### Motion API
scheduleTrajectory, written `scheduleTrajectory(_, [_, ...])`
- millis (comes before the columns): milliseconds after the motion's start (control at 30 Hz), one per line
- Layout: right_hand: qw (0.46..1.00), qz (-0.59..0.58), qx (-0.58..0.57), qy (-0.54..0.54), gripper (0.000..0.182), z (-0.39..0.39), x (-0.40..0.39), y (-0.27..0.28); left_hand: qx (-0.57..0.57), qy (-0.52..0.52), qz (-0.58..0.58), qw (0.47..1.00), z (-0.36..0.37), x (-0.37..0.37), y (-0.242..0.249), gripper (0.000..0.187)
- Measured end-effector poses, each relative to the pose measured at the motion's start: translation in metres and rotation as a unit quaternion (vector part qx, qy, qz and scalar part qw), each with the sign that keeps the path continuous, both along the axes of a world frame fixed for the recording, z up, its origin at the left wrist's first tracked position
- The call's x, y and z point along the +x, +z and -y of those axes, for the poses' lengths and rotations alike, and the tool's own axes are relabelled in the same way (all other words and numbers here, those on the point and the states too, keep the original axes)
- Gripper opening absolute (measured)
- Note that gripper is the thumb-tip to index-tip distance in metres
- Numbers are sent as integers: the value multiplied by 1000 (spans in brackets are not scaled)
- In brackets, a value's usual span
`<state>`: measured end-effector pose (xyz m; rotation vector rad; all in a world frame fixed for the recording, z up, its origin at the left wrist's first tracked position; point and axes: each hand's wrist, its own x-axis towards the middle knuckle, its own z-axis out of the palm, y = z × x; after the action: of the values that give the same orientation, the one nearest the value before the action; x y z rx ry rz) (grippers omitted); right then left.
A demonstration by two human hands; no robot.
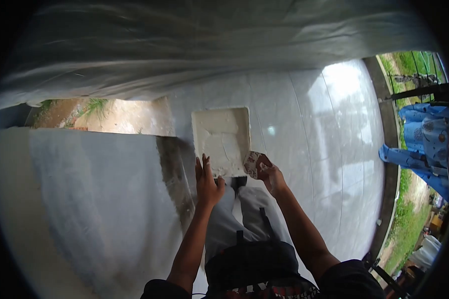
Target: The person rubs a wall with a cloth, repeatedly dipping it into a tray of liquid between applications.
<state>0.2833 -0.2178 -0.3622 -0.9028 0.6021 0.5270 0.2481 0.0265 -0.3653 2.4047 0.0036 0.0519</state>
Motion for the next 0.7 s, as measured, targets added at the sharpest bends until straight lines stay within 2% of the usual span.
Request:
scheduleTrajectory(67, [999,-32,-31,16,40,0,-7,-19,-1,2,-35,999,8,-6,-24,74])
scheduleTrajectory(133, [989,-29,-120,81,42,-7,-11,-47,6,6,-54,999,10,-7,-44,74])
scheduleTrajectory(167, [972,-3,-191,140,47,-5,-19,-80,3,11,-59,998,13,-9,-51,74])
scheduleTrajectory(200, [971,-15,-188,143,47,-10,-21,-94,1,15,-63,998,14,-9,-57,74])
scheduleTrajectory(233, [933,117,-291,179,44,-21,-19,-106,1,15,-74,997,15,-9,-64,74])
scheduleTrajectory(267, [865,245,-383,210,41,-33,-16,-118,2,19,-79,997,15,-9,-70,73])
scheduleTrajectory(300, [868,235,-382,213,41,-44,-10,-124,3,22,-84,996,15,-9,-78,73])
scheduleTrajectory(367, [730,268,-547,308,41,-70,13,-123,-2,24,-93,995,14,-3,-92,73])
scheduleTrajectory(433, [677,295,-586,333,46,-97,39,-127,-7,30,-102,994,11,-3,-101,73])
scheduleTrajectory(467, [678,292,-584,337,46,-107,53,-139,-14,42,-95,994,9,-1,-104,74])
scheduleTrajectory(533, [577,325,-670,337,55,-124,66,-163,-18,59,-96,993,1,-2,-106,74])
scheduleTrajectory(567, [579,322,-666,342,55,-133,60,-172,-30,70,-93,993,-4,-3,-106,72])
scheduleTrajectory(633, [509,344,-706,352,57,-144,48,-195,-45,79,-92,992,-14,-6,-112,71])
scheduleTrajectory(667, [510,340,-706,354,57,-145,34,-199,-44,93,-83,991,-20,-11,-112,71])
scheduleTrajectory(700, [487,374,-701,364,59,-147,11,-195,-44,106,-71,991,-26,-14,-112,71])
